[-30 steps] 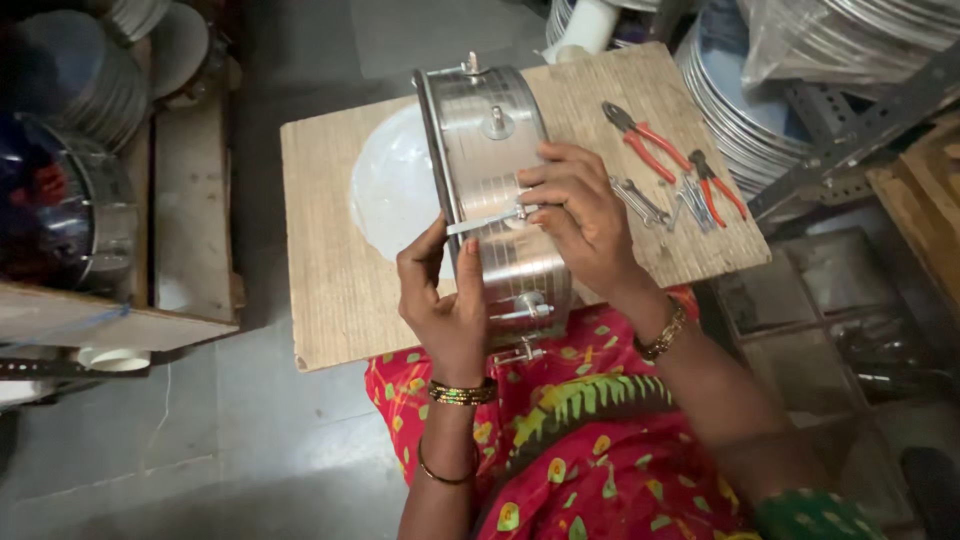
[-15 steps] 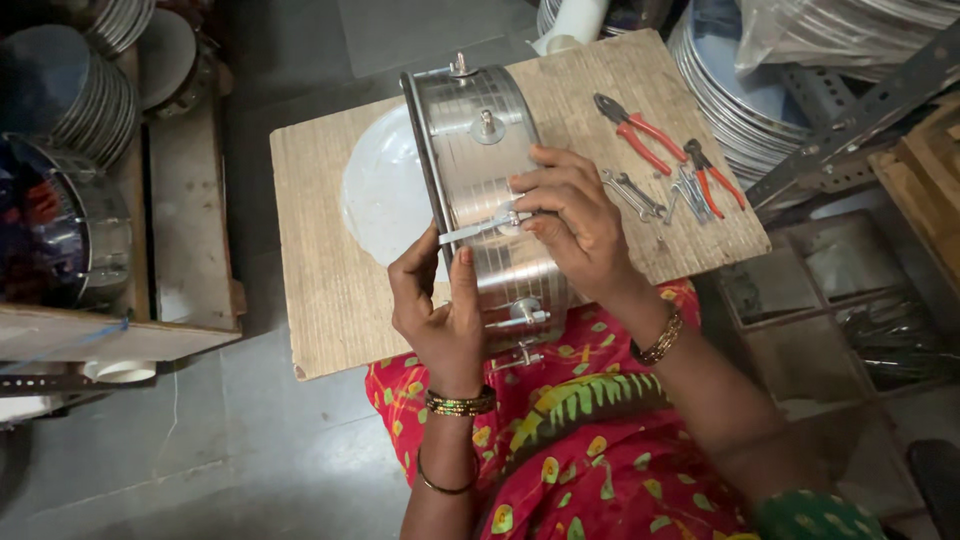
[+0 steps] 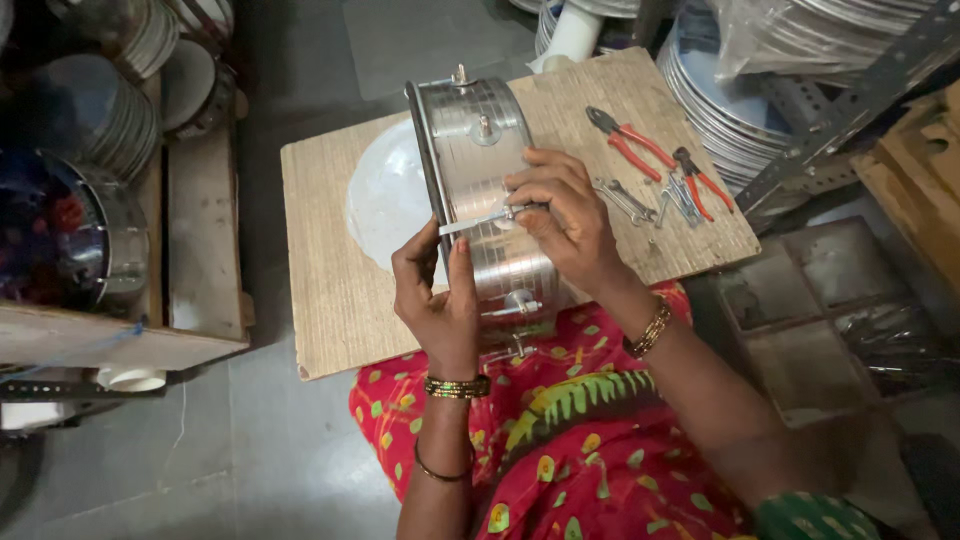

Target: The person assembles a drum by placing its head on a metal rim and then tightening several nuts onto the threaded posts around the drum's shell using their fingers and a small wrench.

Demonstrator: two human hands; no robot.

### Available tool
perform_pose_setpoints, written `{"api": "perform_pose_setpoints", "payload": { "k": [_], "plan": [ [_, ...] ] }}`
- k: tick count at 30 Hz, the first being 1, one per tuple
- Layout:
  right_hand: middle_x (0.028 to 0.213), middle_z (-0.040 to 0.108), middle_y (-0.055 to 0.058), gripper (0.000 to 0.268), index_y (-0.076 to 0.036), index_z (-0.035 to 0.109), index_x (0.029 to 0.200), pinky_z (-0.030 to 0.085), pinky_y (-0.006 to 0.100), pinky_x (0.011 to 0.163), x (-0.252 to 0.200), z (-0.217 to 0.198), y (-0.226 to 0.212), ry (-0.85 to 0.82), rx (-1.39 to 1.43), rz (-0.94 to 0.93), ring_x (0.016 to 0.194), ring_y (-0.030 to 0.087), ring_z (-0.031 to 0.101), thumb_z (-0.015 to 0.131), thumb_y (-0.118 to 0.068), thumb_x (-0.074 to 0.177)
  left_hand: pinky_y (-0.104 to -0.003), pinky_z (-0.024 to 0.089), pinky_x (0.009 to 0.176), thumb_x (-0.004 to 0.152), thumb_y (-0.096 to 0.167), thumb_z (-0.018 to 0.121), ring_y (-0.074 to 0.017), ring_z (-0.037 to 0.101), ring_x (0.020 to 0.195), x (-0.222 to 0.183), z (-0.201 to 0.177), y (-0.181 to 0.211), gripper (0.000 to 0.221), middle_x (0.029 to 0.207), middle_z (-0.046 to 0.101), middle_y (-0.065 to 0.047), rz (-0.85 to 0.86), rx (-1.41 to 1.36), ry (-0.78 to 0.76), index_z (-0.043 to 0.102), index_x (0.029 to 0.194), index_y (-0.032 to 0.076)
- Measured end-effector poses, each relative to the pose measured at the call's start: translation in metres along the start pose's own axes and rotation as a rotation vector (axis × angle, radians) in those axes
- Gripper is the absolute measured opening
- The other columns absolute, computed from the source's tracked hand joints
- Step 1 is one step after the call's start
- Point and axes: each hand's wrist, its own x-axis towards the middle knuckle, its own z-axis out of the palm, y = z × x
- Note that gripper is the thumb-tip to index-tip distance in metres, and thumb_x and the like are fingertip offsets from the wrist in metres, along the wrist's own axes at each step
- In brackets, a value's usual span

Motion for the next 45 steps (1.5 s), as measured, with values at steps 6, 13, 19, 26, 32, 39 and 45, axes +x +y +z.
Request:
{"api": "perform_pose_setpoints", "payload": {
  "k": [6, 13, 19, 26, 32, 39, 45],
  "plan": [
    [0.123, 0.069, 0.011, 0.017, -0.005, 0.069, 0.107, 0.043, 0.047, 0.117, -0.002, 0.002, -0.001, 0.020, -0.028, 0.005, 0.139, 0.035, 0.053, 0.074, -0.012, 0.094, -0.033, 0.055, 0.102, 0.099, 0.004, 0.070, -0.0177, 0.067, 0.113, 0.001, -0.001, -0.005, 0.032, 0.122, 0.068, -0.014, 0.046, 0.050, -0.008, 0.061, 0.129, -0.005],
    [0.128, 0.069, 0.010, 0.018, -0.006, 0.069, 0.112, 0.042, 0.046, 0.121, -0.005, 0.005, 0.002, 0.036, -0.011, 0.038, 0.143, 0.034, 0.053, 0.074, -0.011, 0.095, -0.032, 0.055, 0.101, 0.100, 0.004, 0.070, -0.0173, 0.068, 0.111, 0.004, -0.001, -0.009, 0.031, 0.120, 0.069, -0.014, -0.016, -0.036, -0.028, 0.061, 0.129, -0.004],
    [0.153, 0.046, 0.017, 0.036, -0.011, 0.062, 0.119, 0.031, 0.051, 0.129, -0.050, -0.005, -0.014, 0.038, 0.069, -0.025, 0.151, 0.038, 0.039, 0.076, -0.019, 0.086, -0.032, 0.055, 0.102, 0.099, 0.002, 0.069, -0.0187, 0.068, 0.114, 0.005, -0.001, -0.007, 0.031, 0.122, 0.068, -0.014, 0.036, -0.006, -0.057, 0.062, 0.129, -0.005],
    [0.151, 0.046, 0.016, 0.028, -0.013, 0.068, 0.103, 0.032, 0.055, 0.127, -0.087, 0.007, -0.002, -0.006, -0.044, -0.106, 0.151, 0.043, 0.033, 0.083, -0.026, 0.083, -0.032, 0.056, 0.101, 0.099, 0.003, 0.071, -0.0181, 0.069, 0.113, 0.008, 0.003, -0.005, 0.031, 0.121, 0.069, -0.013, 0.023, 0.044, -0.067, 0.063, 0.129, -0.003],
    [0.147, 0.050, 0.014, 0.013, -0.010, 0.073, 0.100, 0.044, 0.046, 0.122, -0.089, 0.011, 0.003, 0.012, 0.009, -0.026, 0.149, 0.041, 0.036, 0.080, -0.015, 0.089, -0.031, 0.057, 0.098, 0.099, 0.006, 0.071, -0.0170, 0.070, 0.110, 0.013, 0.005, 0.003, 0.031, 0.119, 0.071, -0.012, 0.003, 0.052, -0.053, 0.063, 0.128, -0.002],
    [0.141, 0.055, 0.009, 0.016, -0.010, 0.073, 0.097, 0.043, 0.048, 0.120, -0.085, 0.012, 0.004, 0.066, -0.047, -0.035, 0.146, 0.038, 0.042, 0.082, -0.010, 0.084, -0.030, 0.055, 0.100, 0.101, 0.006, 0.069, -0.0156, 0.068, 0.111, 0.014, 0.010, 0.000, 0.030, 0.119, 0.069, -0.011, 0.005, -0.019, -0.038, 0.061, 0.128, -0.004],
    [0.141, 0.056, 0.009, 0.017, -0.010, 0.073, 0.098, 0.042, 0.047, 0.120, -0.085, 0.008, 0.002, 0.068, -0.075, -0.032, 0.144, 0.038, 0.044, 0.082, -0.011, 0.083, -0.030, 0.055, 0.098, 0.101, 0.004, 0.069, -0.0152, 0.067, 0.109, 0.017, 0.015, 0.000, 0.031, 0.119, 0.069, -0.012, 0.014, -0.035, -0.053, 0.061, 0.129, -0.005]
  ]
}}
